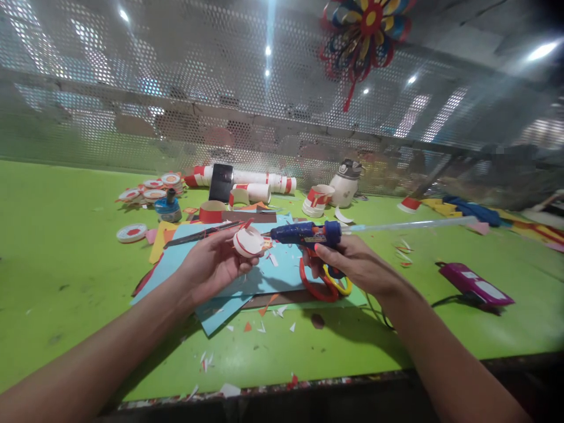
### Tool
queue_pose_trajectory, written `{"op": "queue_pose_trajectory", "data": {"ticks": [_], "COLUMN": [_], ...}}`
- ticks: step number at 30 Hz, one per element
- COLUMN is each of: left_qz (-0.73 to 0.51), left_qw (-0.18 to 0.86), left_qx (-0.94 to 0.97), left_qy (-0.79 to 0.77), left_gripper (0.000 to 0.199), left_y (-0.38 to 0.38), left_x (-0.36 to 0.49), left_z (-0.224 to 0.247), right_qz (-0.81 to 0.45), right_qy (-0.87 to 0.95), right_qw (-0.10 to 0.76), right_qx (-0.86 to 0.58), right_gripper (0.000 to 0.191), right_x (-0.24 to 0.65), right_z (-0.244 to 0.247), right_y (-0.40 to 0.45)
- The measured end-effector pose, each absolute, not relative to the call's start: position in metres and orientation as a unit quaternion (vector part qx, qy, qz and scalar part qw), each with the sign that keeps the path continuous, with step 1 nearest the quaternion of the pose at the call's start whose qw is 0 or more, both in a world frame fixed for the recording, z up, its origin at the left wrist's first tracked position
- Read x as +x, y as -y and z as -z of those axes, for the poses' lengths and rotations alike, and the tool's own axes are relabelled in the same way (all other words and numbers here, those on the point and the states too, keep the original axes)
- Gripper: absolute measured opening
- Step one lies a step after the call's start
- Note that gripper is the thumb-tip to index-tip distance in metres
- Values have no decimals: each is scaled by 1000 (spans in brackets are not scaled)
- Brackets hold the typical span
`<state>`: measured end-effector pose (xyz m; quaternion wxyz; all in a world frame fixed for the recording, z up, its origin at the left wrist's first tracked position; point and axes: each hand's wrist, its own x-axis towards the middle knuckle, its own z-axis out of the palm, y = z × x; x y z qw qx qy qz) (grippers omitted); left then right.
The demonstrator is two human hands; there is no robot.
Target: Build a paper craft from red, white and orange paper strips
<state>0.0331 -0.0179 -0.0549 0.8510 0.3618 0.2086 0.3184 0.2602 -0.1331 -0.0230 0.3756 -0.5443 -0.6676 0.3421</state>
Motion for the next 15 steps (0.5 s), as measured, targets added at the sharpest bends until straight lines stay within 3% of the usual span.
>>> {"op": "queue_pose_trajectory", "data": {"ticks": [15], "left_qz": [-317], "left_qw": [857], "left_qx": [360], "left_qy": [-188], "left_gripper": [22], "left_y": [17], "left_x": [32], "left_z": [58], "right_qz": [-342], "right_qy": [664], "right_qw": [394], "right_qx": [-535], "right_gripper": [40], "right_x": [260], "right_z": [23], "right_y": [135]}}
